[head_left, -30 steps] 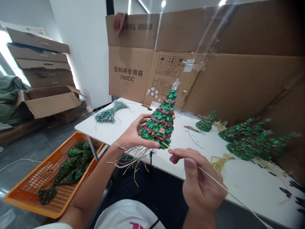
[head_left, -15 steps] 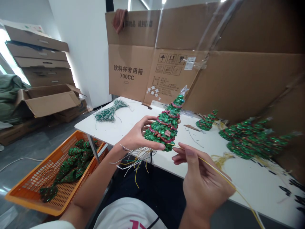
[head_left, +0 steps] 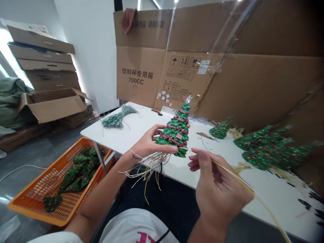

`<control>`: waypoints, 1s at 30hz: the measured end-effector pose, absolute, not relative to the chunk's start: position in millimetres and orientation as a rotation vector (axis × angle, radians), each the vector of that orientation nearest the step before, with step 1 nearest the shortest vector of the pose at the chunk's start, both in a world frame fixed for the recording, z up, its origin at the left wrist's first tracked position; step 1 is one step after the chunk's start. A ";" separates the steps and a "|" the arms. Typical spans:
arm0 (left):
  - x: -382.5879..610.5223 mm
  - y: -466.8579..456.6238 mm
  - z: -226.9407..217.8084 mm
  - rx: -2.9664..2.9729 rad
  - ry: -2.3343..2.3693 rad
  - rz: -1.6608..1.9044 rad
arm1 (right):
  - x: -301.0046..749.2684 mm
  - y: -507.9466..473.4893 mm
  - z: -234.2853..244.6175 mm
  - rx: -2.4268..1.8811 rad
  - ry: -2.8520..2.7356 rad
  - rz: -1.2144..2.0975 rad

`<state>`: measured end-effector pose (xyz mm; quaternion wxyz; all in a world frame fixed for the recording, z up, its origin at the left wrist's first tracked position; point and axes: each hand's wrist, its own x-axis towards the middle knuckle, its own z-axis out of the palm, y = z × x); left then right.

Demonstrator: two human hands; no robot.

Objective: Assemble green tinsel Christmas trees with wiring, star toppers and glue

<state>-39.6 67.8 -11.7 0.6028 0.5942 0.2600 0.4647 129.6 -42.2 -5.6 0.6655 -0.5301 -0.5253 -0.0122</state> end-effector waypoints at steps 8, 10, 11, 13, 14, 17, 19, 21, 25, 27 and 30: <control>-42.5 66.5 -4.0 1.249 0.719 1.060 | 127.0 -14.5 18.0 -1.175 -1.224 0.095; -44.5 67.3 -3.3 1.239 0.745 1.063 | 126.6 -8.5 22.8 -1.151 -1.254 0.126; -45.5 67.9 -3.3 1.233 0.752 1.057 | 126.7 -5.8 25.1 -1.140 -1.277 0.134; -47.1 69.4 -3.5 1.219 0.761 1.049 | 127.6 -0.7 29.8 -1.125 -1.335 0.135; -47.9 70.1 -3.6 1.215 0.764 1.049 | 128.2 1.8 32.2 -1.117 -1.366 0.121; -50.3 72.0 -4.7 1.204 0.757 1.060 | 129.6 8.8 39.6 -1.094 -1.487 0.065; -51.7 72.8 -5.7 1.206 0.757 1.060 | 129.8 13.0 44.6 -1.077 -1.566 0.069; -52.6 73.4 -6.5 1.216 0.776 1.055 | 129.5 16.9 49.4 -1.060 -1.618 0.127; -52.1 73.3 -5.4 1.219 0.806 1.038 | 129.2 22.7 55.6 -1.070 -1.664 0.247; -51.5 73.0 -4.1 1.217 0.810 1.039 | 129.6 24.0 55.1 -1.097 -1.669 0.284; -51.1 73.0 -3.0 1.200 0.809 1.060 | 130.1 23.1 49.1 -1.106 -1.608 0.346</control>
